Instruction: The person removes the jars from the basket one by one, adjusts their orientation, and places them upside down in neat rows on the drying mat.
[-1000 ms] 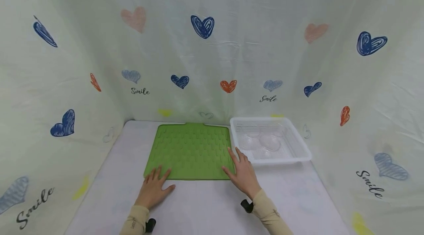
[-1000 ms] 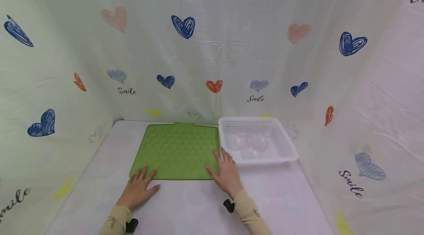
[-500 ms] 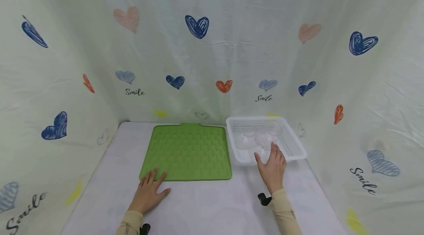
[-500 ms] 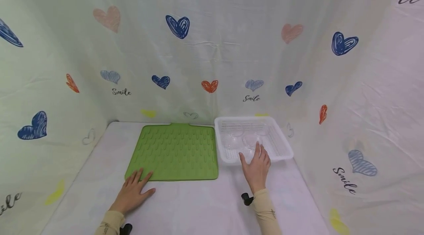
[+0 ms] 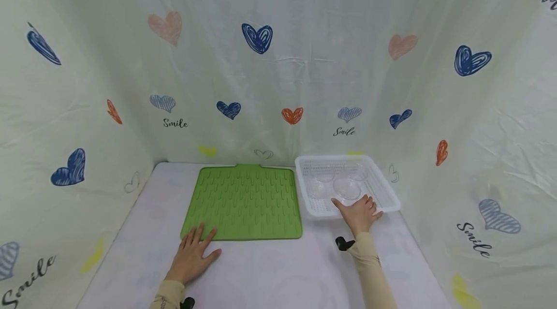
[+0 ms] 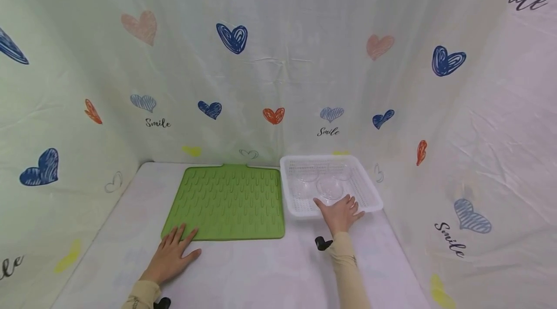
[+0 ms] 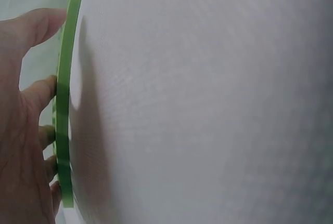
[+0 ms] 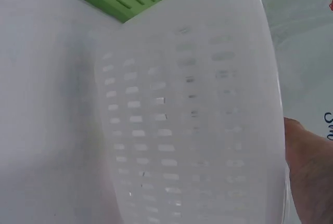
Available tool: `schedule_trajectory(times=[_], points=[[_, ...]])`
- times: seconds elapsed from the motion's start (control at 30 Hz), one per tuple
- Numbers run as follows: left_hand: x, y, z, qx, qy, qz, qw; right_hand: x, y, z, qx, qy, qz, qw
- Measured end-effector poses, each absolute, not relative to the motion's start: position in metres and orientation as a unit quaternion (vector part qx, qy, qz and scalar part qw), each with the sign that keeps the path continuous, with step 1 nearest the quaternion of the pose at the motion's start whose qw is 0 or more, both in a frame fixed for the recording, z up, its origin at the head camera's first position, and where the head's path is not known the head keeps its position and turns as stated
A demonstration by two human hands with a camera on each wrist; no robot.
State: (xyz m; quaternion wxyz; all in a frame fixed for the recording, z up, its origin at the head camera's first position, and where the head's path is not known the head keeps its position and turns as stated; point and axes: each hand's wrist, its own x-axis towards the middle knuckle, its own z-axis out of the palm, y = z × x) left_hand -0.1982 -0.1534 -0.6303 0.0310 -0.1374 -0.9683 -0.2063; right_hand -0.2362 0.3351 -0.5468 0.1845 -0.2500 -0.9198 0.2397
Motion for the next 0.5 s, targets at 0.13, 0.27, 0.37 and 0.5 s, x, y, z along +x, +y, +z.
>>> schedule_trajectory(times=[0.13, 0.27, 0.37, 0.5], points=[[-0.196, -0.154, -0.632, -0.142, -0.967, -0.208, 0.036, -0.243, 0.335, -0.549, -0.279, -0.918, 0.233, 0.159], [-0.196, -0.154, -0.631, -0.137, -0.969, -0.204, 0.034, -0.250, 0.334, -0.548, -0.295, -0.915, 0.235, 0.140], [-0.195, -0.154, -0.629, -0.136, -0.969, -0.202, 0.035, -0.254, 0.333, -0.547, -0.300, -0.909, 0.248, 0.150], [-0.194, -0.153, -0.625, -0.135, -0.969, -0.202, 0.036, -0.258, 0.332, -0.545, -0.303, -0.903, 0.260, 0.161]])
